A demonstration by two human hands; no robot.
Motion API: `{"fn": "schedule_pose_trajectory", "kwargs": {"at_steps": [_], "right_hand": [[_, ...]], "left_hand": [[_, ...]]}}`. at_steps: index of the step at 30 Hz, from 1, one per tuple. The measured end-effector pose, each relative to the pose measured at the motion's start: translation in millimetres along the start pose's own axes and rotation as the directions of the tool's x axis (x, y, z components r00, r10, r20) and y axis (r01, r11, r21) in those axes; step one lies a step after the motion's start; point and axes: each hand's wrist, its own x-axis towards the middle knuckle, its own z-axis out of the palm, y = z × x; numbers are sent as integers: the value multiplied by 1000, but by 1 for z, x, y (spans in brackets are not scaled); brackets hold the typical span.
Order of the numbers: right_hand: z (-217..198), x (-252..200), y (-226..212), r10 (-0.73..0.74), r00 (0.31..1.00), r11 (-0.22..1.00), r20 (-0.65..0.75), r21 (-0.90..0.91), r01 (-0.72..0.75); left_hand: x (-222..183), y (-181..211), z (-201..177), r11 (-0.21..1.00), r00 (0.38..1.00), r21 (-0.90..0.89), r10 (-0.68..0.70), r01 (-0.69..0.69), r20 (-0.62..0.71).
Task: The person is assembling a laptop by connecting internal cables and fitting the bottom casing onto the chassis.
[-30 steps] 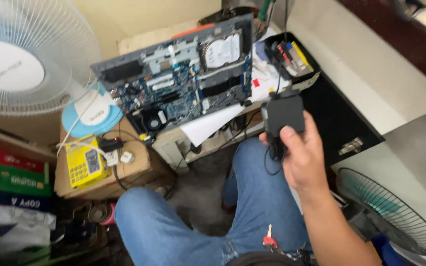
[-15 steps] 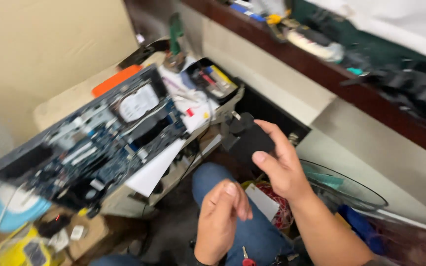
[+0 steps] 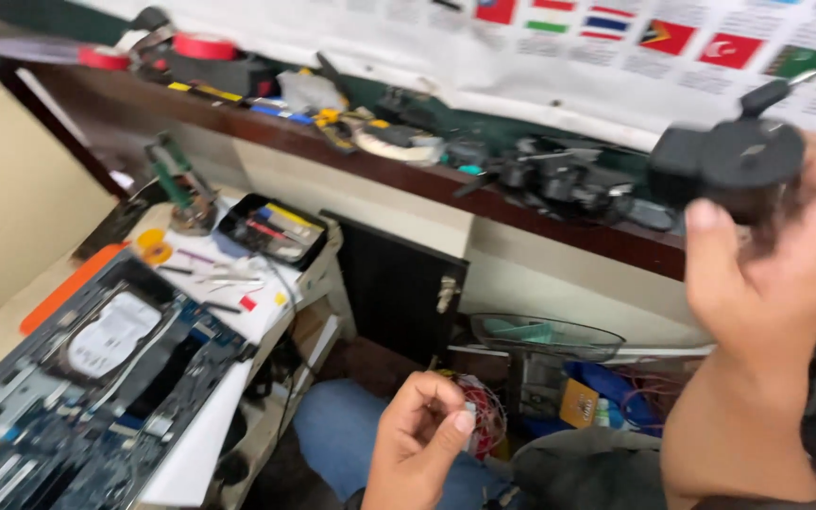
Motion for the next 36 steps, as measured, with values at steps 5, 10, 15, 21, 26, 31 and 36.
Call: {"fn": "schedule_pose_trajectory", "kwargs": {"at_steps": [5, 10, 15, 21, 26, 31, 36], "right_hand": [[-10, -7, 39, 207, 977, 919, -61, -329, -215], [0, -17, 63, 329, 944, 858, 3, -419, -297], [8, -28, 74, 362, 932, 772, -8, -558, -305], [5, -19, 51, 199, 980, 853, 0, -492, -174], [11, -23, 44, 205, 976, 880, -66, -424, -214], [24, -23, 17, 227, 967, 917, -111, -309, -251], [61, -42, -44, -51, 979, 998, -197, 34, 59]], "left_hand": [[8, -5, 11, 987, 995, 129, -96, 92, 22], [14, -25, 14, 977, 995, 196, -89, 79, 45], [14, -24, 12, 980, 997, 188, -68, 60, 41], [21, -33, 8, 964, 993, 242, -115, 107, 19], [31, -49, 7, 965, 985, 206, -170, 162, 23], [32, -57, 4, 973, 988, 175, -140, 151, -72], [24, -65, -34, 971, 977, 145, 201, -189, -75]]}}
